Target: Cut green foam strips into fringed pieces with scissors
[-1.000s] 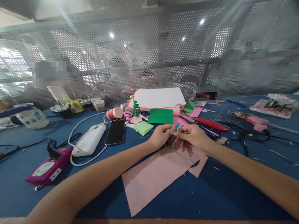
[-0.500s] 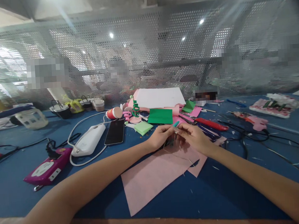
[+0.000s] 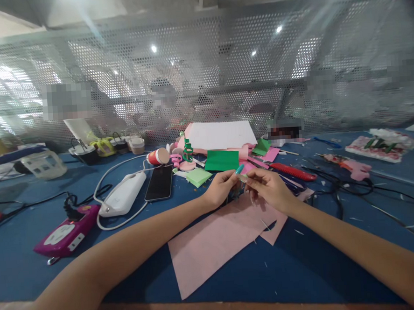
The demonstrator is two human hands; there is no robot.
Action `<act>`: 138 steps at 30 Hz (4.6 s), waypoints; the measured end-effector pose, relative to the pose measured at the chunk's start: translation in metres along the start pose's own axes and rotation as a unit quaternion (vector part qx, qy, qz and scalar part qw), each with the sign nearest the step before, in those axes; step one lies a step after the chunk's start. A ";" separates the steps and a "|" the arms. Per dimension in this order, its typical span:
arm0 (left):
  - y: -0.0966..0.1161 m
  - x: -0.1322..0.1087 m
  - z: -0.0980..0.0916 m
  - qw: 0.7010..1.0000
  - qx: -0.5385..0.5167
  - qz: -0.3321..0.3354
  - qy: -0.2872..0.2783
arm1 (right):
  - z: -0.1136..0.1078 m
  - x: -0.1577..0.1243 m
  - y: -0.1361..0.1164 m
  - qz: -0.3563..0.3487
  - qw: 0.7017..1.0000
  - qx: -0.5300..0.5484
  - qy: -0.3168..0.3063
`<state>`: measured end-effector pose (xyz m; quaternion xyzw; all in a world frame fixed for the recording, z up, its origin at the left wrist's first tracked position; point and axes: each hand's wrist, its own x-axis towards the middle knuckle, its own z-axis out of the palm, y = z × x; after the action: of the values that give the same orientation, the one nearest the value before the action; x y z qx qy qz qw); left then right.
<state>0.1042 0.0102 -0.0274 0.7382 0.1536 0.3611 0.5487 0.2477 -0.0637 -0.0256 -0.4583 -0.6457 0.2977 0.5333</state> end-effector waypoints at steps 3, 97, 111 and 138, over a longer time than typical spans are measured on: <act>0.002 -0.001 0.000 1.000 0.010 0.006 -0.007 | 0.000 0.000 0.000 0.000 1.000 0.007 0.012; -0.001 -0.002 -0.002 0.989 0.144 0.037 -0.001 | -0.009 -0.001 -0.002 -0.085 0.984 -0.158 -0.023; 0.000 -0.004 -0.002 0.986 0.159 0.038 0.020 | 0.005 0.001 -0.002 0.096 0.987 0.126 -0.015; 0.011 -0.013 0.003 0.947 0.255 0.193 0.024 | 0.021 -0.002 0.002 0.123 0.967 0.223 -0.014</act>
<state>0.0955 -0.0045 -0.0223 0.8600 0.1080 0.4265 0.2584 0.2282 -0.0624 -0.0339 -0.3995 -0.5086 0.5042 0.5723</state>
